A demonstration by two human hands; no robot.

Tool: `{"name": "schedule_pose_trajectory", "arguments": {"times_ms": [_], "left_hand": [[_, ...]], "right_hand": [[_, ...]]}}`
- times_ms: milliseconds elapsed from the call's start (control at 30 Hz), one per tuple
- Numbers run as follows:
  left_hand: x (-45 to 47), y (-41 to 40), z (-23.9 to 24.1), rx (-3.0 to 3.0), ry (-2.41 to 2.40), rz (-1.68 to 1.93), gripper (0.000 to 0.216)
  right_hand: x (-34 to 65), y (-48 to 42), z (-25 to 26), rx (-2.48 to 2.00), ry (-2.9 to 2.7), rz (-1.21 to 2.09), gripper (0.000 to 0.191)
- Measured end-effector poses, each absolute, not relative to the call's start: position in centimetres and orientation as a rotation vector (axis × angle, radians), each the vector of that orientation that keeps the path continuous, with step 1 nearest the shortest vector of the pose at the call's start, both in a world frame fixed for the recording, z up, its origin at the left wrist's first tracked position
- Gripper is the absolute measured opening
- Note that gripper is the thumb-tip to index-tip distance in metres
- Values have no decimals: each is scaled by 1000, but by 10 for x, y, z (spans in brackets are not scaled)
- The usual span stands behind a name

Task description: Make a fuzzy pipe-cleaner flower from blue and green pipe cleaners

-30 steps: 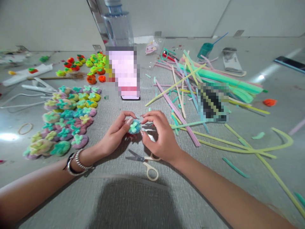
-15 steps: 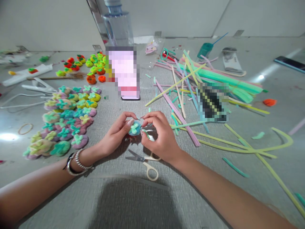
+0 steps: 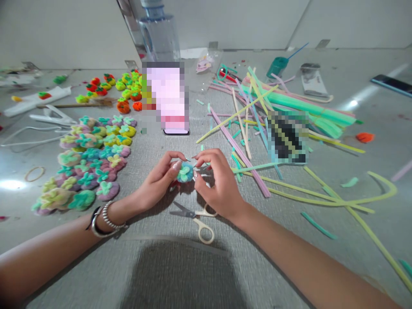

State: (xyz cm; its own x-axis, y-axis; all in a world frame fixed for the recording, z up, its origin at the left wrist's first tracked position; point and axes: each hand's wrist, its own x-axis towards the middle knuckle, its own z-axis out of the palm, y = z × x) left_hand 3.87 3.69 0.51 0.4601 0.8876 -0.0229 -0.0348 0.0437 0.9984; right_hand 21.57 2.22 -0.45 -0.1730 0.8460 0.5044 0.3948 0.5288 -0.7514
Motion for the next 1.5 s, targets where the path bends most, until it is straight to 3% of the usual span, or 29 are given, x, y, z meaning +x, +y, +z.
{"name": "schedule_pose_trajectory", "arguments": {"times_ms": [233, 633, 967, 1333, 1500], "left_hand": [[38, 38, 2, 1381, 911, 990, 24], [35, 44, 1, 1666, 874, 1007, 45], [33, 44, -5, 1743, 976, 1164, 23], [34, 41, -6, 1708, 935, 1046, 57], [33, 38, -8, 1766, 922, 1061, 51]], "right_hand": [[215, 22, -4, -1036, -1908, 563, 43], [218, 20, -4, -1005, -1795, 472, 42], [217, 20, -5, -982, -1741, 473, 27], [216, 20, -9, -1034, -1664, 418, 22], [215, 23, -14, -1004, -1852, 451, 30]]}}
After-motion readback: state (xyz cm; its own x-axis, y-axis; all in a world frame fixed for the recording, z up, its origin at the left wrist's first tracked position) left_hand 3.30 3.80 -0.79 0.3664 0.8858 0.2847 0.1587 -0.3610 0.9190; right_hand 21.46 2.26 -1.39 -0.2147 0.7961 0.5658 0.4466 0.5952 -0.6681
